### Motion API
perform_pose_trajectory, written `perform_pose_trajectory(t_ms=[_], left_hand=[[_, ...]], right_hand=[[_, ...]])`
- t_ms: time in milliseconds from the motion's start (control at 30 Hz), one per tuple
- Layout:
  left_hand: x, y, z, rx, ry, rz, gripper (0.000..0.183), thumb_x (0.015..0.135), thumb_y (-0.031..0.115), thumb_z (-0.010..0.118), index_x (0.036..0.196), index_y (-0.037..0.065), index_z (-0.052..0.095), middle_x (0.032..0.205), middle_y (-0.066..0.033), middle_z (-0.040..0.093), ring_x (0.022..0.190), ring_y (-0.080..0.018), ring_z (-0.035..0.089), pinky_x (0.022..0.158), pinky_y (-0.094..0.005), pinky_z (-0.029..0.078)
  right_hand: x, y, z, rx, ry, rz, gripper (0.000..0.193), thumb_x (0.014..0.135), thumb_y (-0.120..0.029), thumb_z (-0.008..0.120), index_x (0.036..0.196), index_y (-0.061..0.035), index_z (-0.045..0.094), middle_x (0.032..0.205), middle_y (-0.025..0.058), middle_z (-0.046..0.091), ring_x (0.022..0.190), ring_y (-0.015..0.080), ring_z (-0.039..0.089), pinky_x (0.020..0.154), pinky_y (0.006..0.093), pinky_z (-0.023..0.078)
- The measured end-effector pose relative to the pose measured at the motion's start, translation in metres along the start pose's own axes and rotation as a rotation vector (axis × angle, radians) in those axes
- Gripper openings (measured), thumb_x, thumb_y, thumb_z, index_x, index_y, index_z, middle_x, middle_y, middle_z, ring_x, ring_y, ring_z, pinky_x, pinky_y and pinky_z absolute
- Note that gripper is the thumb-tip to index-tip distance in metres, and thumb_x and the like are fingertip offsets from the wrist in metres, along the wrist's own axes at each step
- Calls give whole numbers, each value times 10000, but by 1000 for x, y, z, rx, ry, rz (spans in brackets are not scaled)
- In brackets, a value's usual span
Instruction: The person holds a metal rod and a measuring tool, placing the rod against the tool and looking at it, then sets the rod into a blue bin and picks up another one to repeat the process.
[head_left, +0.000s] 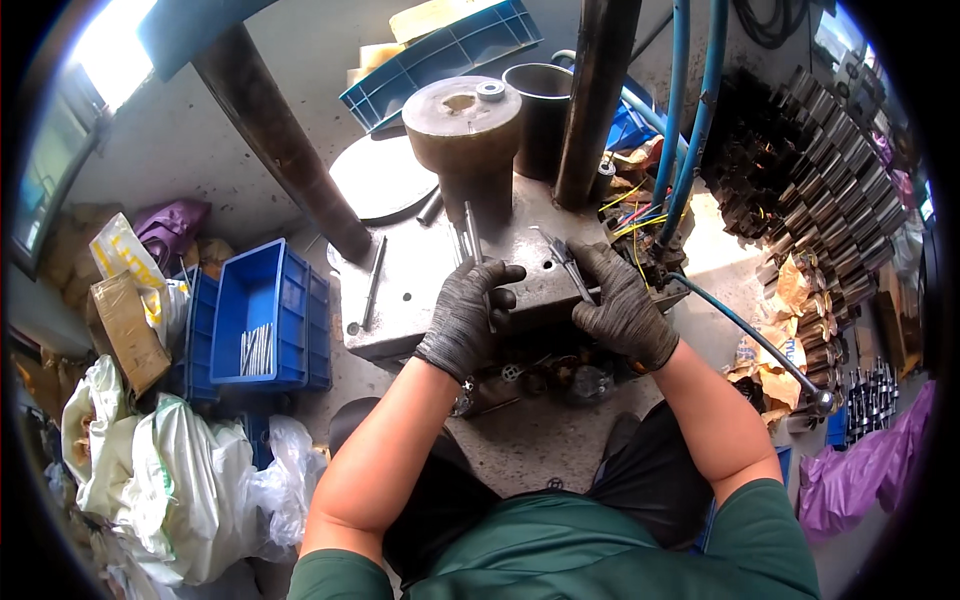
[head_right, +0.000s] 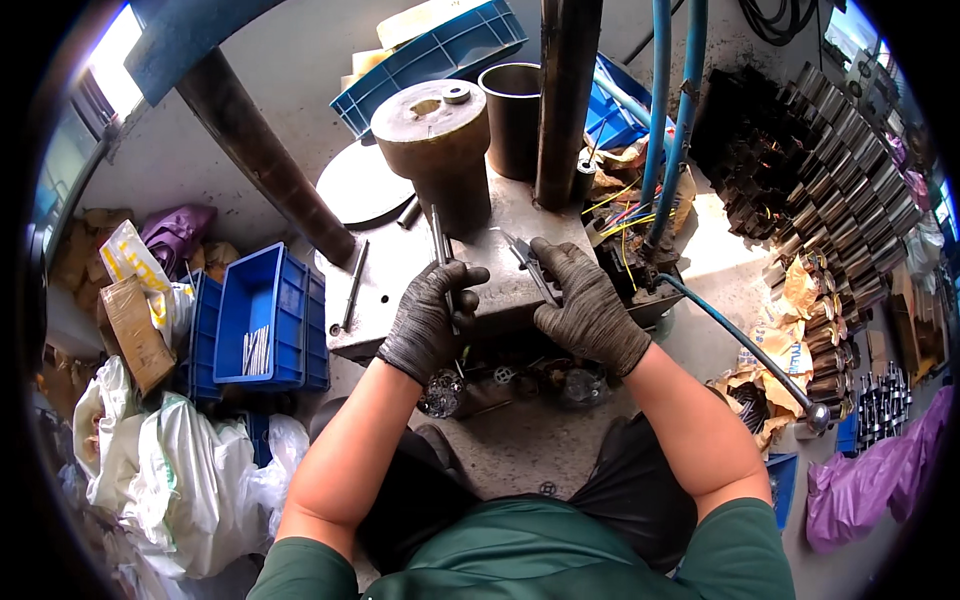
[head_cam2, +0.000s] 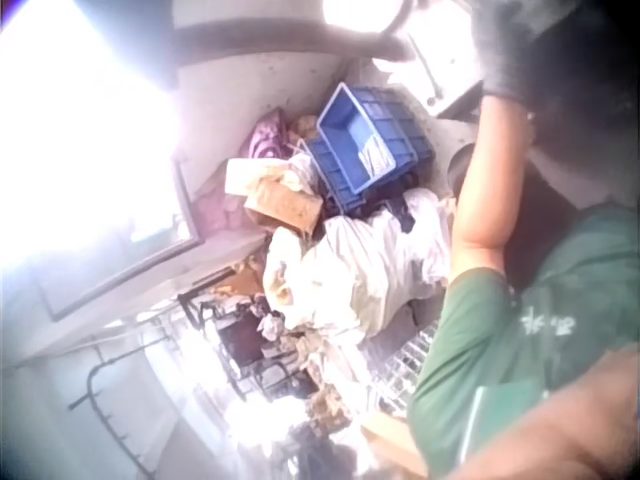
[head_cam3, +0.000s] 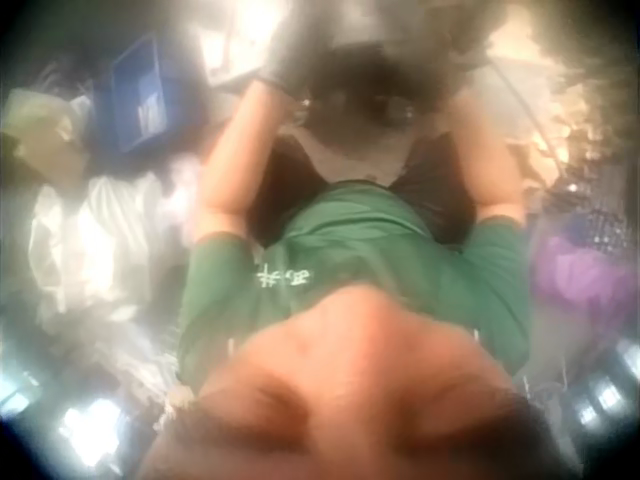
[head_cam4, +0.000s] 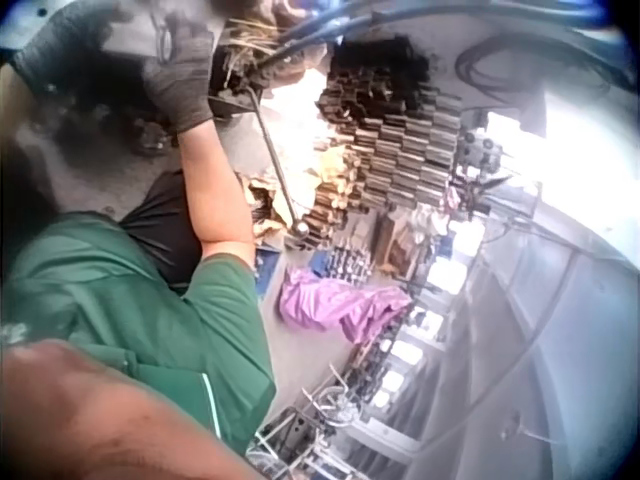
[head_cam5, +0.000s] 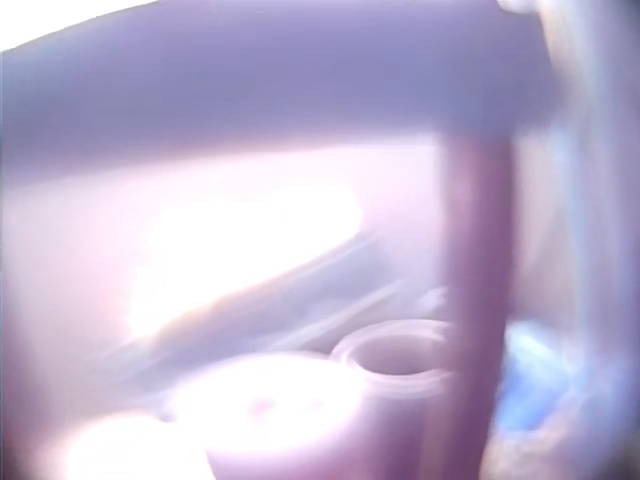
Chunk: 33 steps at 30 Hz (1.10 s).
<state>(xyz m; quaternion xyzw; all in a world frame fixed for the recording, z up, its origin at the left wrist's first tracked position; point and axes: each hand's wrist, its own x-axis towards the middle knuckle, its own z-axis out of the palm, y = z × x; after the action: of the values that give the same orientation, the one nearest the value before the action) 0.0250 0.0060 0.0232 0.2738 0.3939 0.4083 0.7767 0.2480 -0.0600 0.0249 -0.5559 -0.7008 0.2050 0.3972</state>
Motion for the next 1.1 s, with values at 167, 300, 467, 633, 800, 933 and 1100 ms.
perform_pose_trajectory(t_ms=[167, 300, 467, 633, 800, 933, 1100], left_hand=[[2, -2, -10, -36, 10, 34, 84, 971, 126, 624, 1006, 72, 571, 880, -47, 652, 630, -82, 554, 458, -196, 415], [1, -2, -13, -43, 4, 26, 78, 967, 116, 625, 1010, 81, 570, 834, -27, 618, 612, -80, 542, 462, -204, 408], [-3, 0, -10, 0, -19, 68, 77, 968, 123, 634, 996, 96, 567, 790, -16, 606, 565, -77, 512, 452, -211, 391], [-9, 3, -9, 91, -53, 107, 85, 978, 150, 631, 979, 80, 583, 677, 2, 574, 529, -76, 490, 448, -218, 396], [-13, 0, -16, 418, -123, 393, 269, 1044, 227, 517, 1060, 23, 691, 684, -8, 623, 527, -53, 482, 511, -203, 408], [-15, 1, -21, 685, -41, 489, 236, 1042, 188, 525, 1089, 37, 700, 786, -1, 631, 689, -59, 546, 632, -224, 456], [-14, -1, -22, 868, -73, 652, 142, 1001, 78, 589, 1094, 21, 680, 1040, -29, 599, 884, -113, 555, 843, -270, 484]], right_hand=[[6, -22, -3, -381, 82, -352, 572, 692, -23, 658, 1259, -66, 719, 1134, 169, 695, 1027, 395, 625, 922, 483, 524], [6, -28, -2, -380, 60, -351, 591, 683, 48, 654, 1262, -54, 711, 1130, 173, 678, 1072, 375, 620, 956, 459, 526], [6, -25, 0, -379, 52, -317, 593, 682, 50, 660, 1263, -56, 712, 1134, 176, 678, 1081, 374, 616, 960, 464, 524], [6, -26, 1, -403, 39, -309, 578, 691, 47, 658, 1257, -52, 715, 1127, 181, 682, 1073, 378, 624, 953, 457, 530], [3, -23, -4, -244, 19, -135, 451, 807, -33, 672, 1256, -49, 714, 1049, 172, 706, 939, 374, 680, 844, 459, 565], [10, -10, -15, -46, 70, -14, 406, 890, -110, 724, 1281, -7, 692, 1099, 203, 731, 994, 328, 724, 882, 396, 573], [10, -10, -26, 15, 86, 69, 438, 876, -128, 739, 1288, 12, 693, 1121, 207, 757, 1040, 298, 741, 926, 386, 570]])
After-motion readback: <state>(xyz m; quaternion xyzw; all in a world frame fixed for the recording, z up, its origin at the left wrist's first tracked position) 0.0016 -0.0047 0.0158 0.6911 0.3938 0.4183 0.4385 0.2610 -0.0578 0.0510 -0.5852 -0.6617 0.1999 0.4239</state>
